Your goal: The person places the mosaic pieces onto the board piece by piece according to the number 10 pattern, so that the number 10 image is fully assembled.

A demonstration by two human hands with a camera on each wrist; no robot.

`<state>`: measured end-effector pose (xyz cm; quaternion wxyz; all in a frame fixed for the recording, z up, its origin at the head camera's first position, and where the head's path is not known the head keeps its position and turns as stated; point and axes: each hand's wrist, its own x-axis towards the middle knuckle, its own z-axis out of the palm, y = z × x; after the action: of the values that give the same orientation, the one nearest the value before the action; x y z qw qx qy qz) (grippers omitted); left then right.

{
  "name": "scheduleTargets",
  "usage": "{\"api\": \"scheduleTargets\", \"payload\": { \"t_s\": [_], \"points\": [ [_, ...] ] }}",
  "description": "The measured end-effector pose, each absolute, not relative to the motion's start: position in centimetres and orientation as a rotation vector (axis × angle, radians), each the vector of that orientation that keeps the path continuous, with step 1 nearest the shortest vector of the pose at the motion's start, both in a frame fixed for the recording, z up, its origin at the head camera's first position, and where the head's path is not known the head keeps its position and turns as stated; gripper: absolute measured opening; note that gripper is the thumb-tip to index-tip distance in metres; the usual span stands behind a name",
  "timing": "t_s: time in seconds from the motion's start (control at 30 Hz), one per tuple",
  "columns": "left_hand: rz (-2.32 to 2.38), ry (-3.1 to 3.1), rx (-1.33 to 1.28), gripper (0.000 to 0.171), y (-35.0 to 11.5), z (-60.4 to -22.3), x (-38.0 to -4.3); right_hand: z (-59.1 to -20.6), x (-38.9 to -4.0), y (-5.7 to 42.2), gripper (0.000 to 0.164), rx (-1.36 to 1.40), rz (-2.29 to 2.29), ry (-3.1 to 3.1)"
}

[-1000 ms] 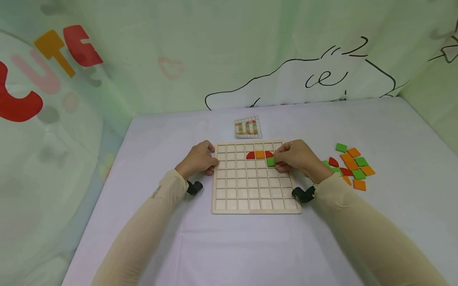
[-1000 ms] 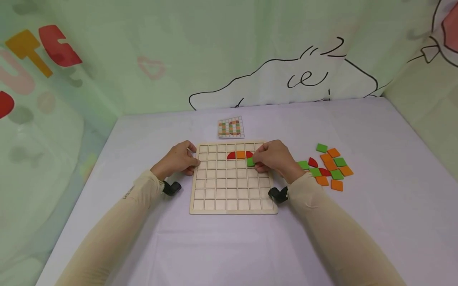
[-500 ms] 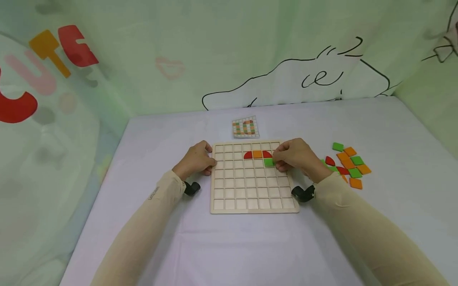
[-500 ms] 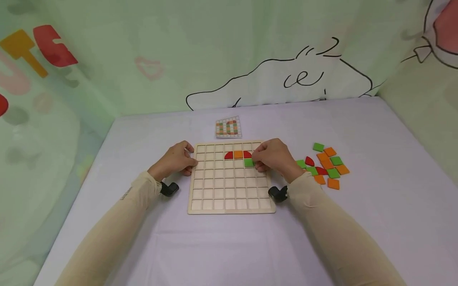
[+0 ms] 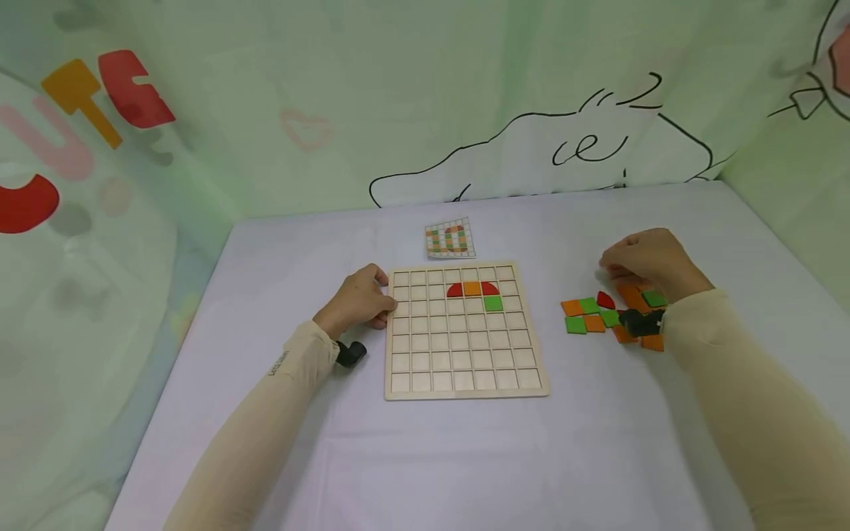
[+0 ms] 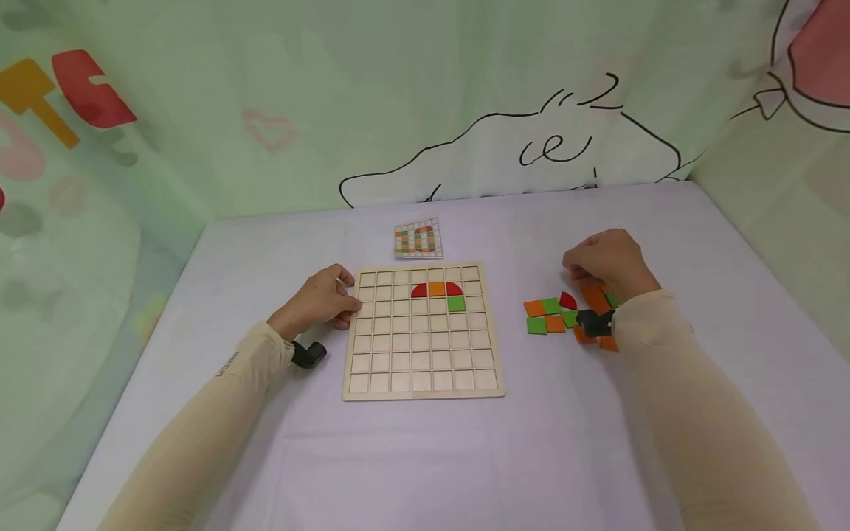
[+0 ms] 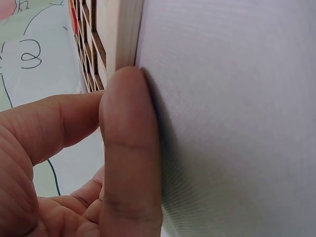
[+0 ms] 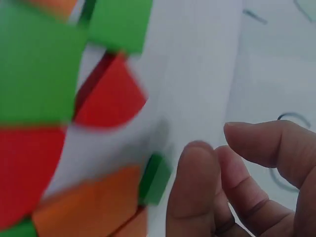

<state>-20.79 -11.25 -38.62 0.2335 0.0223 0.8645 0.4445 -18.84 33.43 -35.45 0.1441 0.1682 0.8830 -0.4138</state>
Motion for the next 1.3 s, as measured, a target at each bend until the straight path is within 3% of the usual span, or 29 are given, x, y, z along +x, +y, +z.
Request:
{"api": "scheduleTargets", "payload": {
  "t_s": [0.2, 0.83, 1.3],
  "points": [
    [1.226, 2.367, 0.061, 0.041, -11.3, -38.7, -20.7, -36.1, -18.5, 35.4, 0.038, 0.546, -1.083, 2.606],
    [1.239, 2.364, 0.061, 0.04, -11.2, -38.7, -20.6, -36.5, -19.1, 34.7, 0.037, 0.55, -0.814, 2.676],
    [1.252, 2.365, 0.051, 0.039, -11.3, -38.8, -20.8, -36.2, -19.4, 34.3, 0.048, 0.502, -0.649, 2.677]
  ]
}}
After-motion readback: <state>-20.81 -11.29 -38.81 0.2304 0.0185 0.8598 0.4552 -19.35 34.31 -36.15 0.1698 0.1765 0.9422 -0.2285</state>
